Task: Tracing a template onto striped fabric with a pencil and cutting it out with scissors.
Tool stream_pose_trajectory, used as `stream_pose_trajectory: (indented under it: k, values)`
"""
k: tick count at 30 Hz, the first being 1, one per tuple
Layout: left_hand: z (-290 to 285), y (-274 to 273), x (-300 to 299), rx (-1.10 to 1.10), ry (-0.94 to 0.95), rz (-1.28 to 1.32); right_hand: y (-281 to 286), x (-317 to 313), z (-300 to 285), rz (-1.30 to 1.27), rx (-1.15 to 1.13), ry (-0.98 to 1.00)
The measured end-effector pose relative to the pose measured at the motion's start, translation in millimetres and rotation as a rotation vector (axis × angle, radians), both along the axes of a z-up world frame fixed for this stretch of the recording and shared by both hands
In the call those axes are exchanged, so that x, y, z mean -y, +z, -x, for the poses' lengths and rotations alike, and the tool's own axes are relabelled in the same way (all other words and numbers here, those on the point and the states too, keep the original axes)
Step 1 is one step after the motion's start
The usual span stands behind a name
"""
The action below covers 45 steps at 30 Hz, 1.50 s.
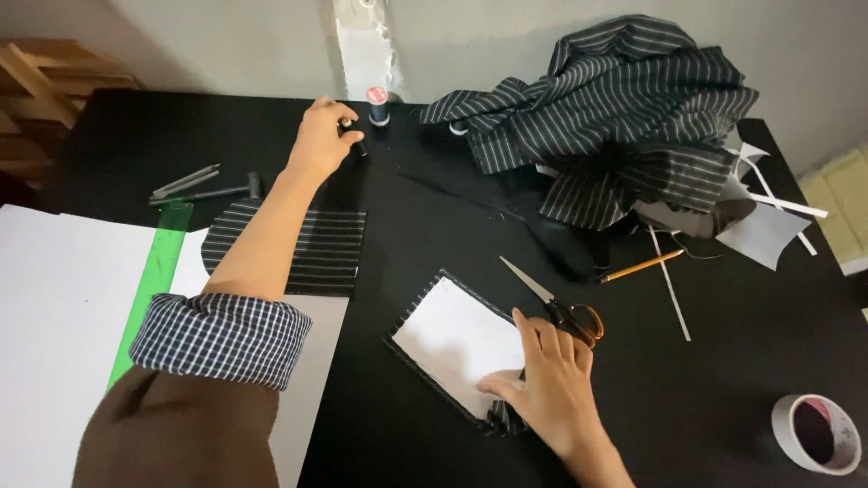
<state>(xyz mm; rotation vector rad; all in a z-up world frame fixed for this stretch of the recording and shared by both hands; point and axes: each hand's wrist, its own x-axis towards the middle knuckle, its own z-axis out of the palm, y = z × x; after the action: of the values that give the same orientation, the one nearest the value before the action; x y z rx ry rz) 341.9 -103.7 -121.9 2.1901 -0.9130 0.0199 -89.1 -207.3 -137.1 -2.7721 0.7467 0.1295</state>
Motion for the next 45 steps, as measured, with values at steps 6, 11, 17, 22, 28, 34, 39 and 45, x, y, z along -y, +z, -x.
stream_pose_trajectory:
  k: [6, 11, 17, 22, 28, 34, 39, 45]
  values:
    - [15.4, 13.4, 3.0, 0.011, -0.093, -0.137, 30.7, -5.4, -13.2, -0.394, -0.013, -0.261]
    - [35.0, 37.7, -1.7, 0.003, -0.092, -0.181, 33.3, 17.5, 2.8, -0.659, 0.445, -0.336]
    - [45.5, 49.8, -45.8, 0.299, 0.182, -0.189, 68.6, 20.4, 15.2, -0.193, 1.015, -0.025]
    - [77.5, 64.5, -133.3, -0.114, 0.588, -0.769, 56.9, 35.1, 18.1, 0.127, 1.174, 0.037]
    - [69.0, -1.8, -187.7, -0.432, 0.449, -0.740, 46.6, 40.8, 17.7, -0.363, 0.948, -0.090]
    - [56.2, -24.0, -183.5, -0.503, 0.663, -0.602, 90.4, 15.6, 23.5, -0.946, 0.800, -0.591]
    - [42.1, -25.6, -182.1, -0.511, 0.545, -0.599, 51.8, 47.3, 39.5, -1.007, 1.036, -0.280]
    - [105.1, 14.2, -201.7, -0.610, 0.177, 0.317, 38.1, 72.9, 40.8, -1.121, 1.240, -0.181]
